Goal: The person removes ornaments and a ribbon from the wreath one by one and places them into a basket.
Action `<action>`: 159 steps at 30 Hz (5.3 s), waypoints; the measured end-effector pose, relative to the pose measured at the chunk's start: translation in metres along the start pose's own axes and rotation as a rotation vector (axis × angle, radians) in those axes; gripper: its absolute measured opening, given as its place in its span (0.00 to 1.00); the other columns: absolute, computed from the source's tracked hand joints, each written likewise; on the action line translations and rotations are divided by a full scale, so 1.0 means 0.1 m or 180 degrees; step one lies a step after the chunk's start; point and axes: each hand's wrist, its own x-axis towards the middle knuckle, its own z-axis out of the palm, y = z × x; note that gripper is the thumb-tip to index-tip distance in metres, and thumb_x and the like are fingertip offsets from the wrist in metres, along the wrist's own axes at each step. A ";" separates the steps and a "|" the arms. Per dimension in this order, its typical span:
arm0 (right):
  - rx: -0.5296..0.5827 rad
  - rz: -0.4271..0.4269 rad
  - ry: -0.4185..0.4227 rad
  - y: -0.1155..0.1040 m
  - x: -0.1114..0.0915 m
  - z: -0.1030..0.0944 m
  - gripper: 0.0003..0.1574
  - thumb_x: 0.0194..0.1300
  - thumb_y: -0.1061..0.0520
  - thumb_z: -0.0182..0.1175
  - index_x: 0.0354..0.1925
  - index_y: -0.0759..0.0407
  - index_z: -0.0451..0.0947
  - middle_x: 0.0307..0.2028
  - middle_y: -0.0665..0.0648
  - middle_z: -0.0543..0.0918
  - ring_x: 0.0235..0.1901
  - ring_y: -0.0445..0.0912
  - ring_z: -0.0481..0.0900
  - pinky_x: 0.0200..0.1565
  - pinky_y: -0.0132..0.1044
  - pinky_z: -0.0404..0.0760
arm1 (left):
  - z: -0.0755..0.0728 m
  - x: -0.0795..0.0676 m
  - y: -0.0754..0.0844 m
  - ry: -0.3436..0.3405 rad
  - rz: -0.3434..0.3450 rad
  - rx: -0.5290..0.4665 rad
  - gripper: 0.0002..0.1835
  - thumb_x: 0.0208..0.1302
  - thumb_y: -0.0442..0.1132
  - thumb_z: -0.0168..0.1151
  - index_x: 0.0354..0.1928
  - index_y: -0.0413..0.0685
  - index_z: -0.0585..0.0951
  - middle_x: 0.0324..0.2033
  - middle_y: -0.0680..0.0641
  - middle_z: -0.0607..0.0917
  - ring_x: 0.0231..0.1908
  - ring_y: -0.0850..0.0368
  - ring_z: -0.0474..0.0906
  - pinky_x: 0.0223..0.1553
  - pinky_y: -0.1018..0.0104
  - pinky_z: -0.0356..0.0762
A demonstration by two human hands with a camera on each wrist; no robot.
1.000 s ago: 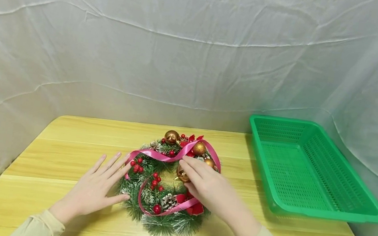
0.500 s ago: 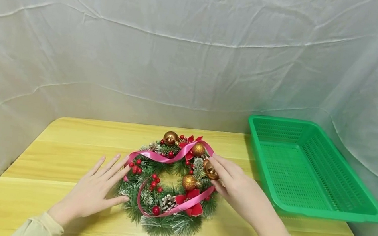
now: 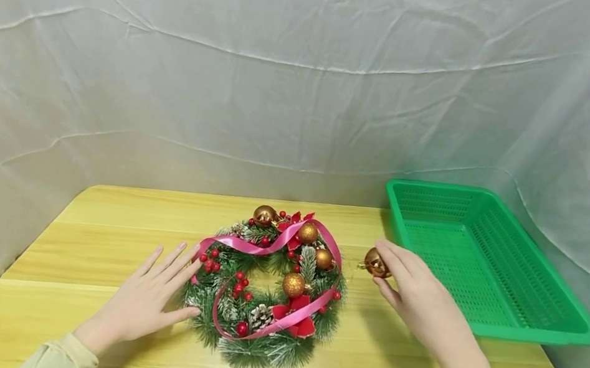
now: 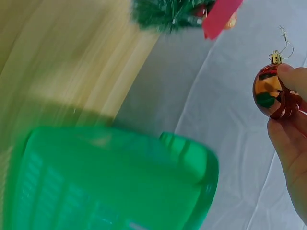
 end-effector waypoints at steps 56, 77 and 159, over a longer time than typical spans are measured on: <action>-0.0350 0.0861 -0.0713 0.75 -0.86 -0.42 0.39 0.60 0.38 0.57 0.57 0.67 0.73 0.47 0.65 0.80 0.44 0.58 0.78 0.39 0.47 0.75 | 0.02 -0.02 0.00 0.0075 0.0009 -0.0031 0.48 0.61 0.74 0.43 0.74 0.50 0.54 0.75 0.47 0.47 0.72 0.47 0.42 0.70 0.45 0.36; 0.0277 0.1404 -0.1704 0.90 -0.75 -0.41 0.36 0.50 0.60 0.73 0.57 0.66 0.74 0.49 0.66 0.80 0.46 0.61 0.79 0.41 0.53 0.81 | 0.00 -0.02 0.00 0.0044 -0.0031 -0.0082 0.49 0.60 0.74 0.44 0.74 0.50 0.53 0.75 0.49 0.44 0.73 0.50 0.37 0.70 0.47 0.31; 0.1497 0.0443 -0.0913 -0.50 0.23 0.94 0.36 0.54 0.54 0.72 0.61 0.55 0.74 0.57 0.52 0.79 0.56 0.49 0.75 0.54 0.47 0.77 | 0.02 -0.05 0.03 0.0087 -0.0032 -0.0069 0.48 0.60 0.74 0.44 0.74 0.50 0.55 0.74 0.47 0.49 0.72 0.48 0.42 0.70 0.46 0.35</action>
